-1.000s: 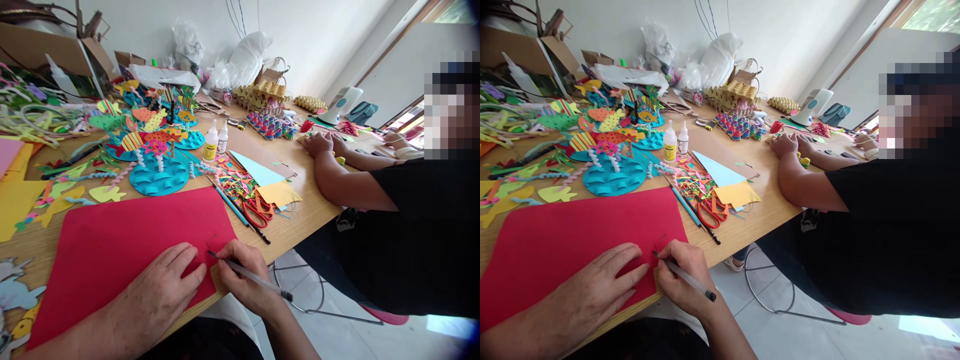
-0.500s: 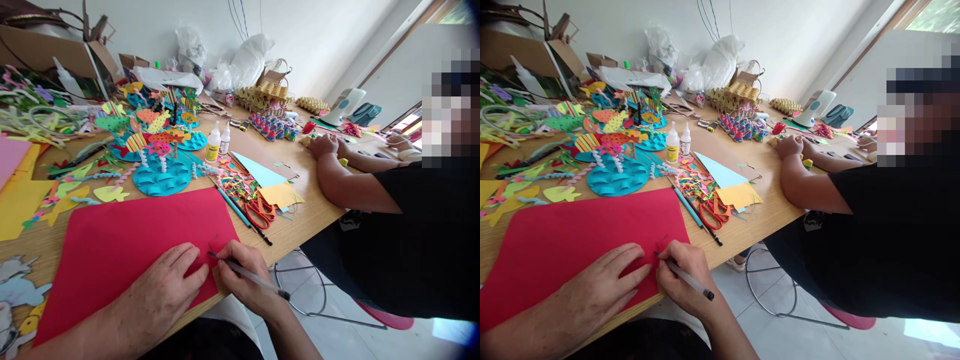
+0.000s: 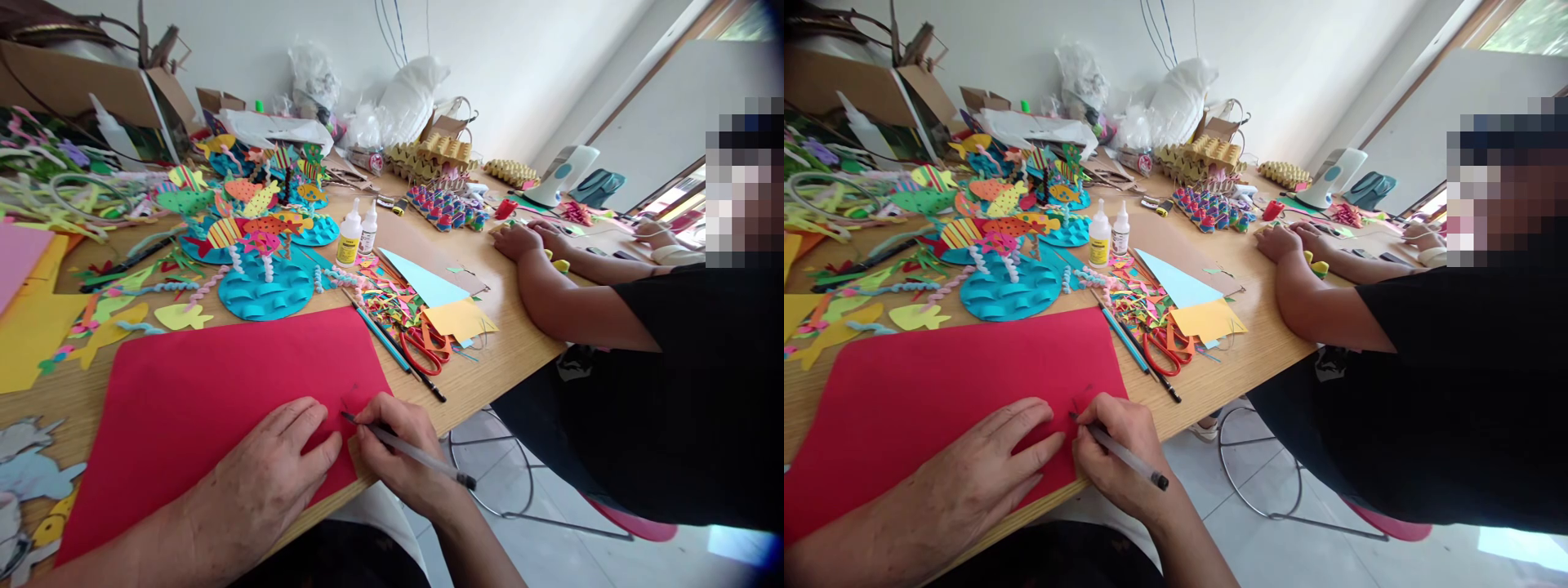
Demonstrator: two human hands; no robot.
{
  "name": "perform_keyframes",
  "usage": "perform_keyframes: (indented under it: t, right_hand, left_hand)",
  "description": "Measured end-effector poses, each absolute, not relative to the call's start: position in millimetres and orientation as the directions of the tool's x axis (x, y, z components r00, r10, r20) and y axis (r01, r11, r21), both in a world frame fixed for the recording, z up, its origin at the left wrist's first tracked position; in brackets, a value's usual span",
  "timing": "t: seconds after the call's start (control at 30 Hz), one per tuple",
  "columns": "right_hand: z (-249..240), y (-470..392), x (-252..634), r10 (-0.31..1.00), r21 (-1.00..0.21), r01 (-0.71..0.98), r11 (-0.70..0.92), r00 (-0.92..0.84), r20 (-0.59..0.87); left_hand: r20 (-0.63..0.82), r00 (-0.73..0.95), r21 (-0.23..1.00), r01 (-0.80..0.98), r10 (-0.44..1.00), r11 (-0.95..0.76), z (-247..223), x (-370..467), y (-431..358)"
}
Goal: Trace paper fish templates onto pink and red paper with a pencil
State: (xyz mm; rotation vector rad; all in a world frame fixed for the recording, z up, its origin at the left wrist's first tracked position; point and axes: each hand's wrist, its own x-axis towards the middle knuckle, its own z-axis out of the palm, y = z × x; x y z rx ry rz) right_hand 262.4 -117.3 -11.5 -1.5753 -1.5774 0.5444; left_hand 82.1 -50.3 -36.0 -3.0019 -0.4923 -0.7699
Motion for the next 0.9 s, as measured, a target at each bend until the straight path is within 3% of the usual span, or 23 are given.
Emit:
perform_keyframes:
  t: [0.8,0.9]
  right_hand:
    - [-11.9,-117.0,262.7,0.957,-0.797,0.591,0.125,0.141,0.254]
    - [-11.9,-116.8,262.6,0.955,-0.795,0.591,0.135,0.136,0.263]
  left_hand:
    - [0.477,0.856,-0.006,0.231,0.201,-0.973,-26.0,81.5,-45.1]
    - [0.487,0.838,0.029,0.267,0.247,-0.963,-27.7,82.0,-46.2]
